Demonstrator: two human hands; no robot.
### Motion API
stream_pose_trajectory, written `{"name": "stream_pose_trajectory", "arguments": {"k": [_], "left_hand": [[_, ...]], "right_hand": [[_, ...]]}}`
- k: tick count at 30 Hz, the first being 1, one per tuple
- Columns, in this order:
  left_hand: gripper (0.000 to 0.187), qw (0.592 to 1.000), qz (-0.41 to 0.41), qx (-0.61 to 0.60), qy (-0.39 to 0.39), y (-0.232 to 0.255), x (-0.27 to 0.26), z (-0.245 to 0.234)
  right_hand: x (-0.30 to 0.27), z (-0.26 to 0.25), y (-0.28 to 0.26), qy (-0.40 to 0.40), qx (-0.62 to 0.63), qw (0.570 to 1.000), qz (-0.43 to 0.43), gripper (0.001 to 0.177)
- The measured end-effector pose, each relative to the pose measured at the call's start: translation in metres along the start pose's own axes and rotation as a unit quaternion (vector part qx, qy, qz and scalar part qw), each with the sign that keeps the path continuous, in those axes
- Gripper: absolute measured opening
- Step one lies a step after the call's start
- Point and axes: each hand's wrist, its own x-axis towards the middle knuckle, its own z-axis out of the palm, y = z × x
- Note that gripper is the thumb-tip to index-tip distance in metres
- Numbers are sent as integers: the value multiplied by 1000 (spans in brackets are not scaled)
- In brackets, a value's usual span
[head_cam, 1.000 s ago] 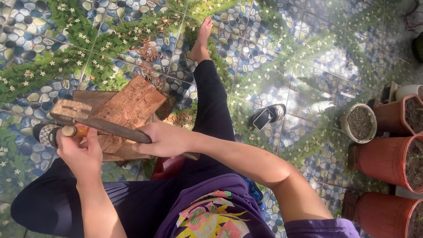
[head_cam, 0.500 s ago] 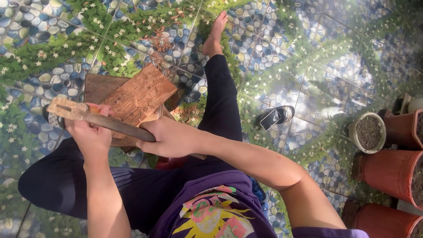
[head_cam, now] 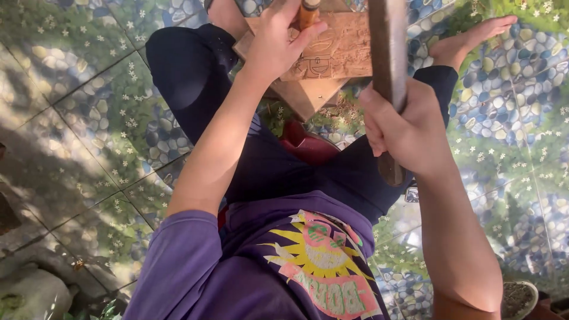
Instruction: Carving a decorative face design into a wooden board using a hammer and a chisel.
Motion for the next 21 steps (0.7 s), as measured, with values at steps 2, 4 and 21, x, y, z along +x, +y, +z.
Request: {"name": "stream_pose_trajectory", "arguments": {"k": [2,4,21], "left_hand": [[28,1000,4,4,-2,1,-1,1],[29,1000,4,19,-11,2,0,3],[25,997,-41,-34,-63,3,-1,9]], "right_hand": [[-2,6,5,35,44,998,-32,42],[0,11,11,34,66,997,4,43],[-3,16,13,40,-25,998,49,48]]}}
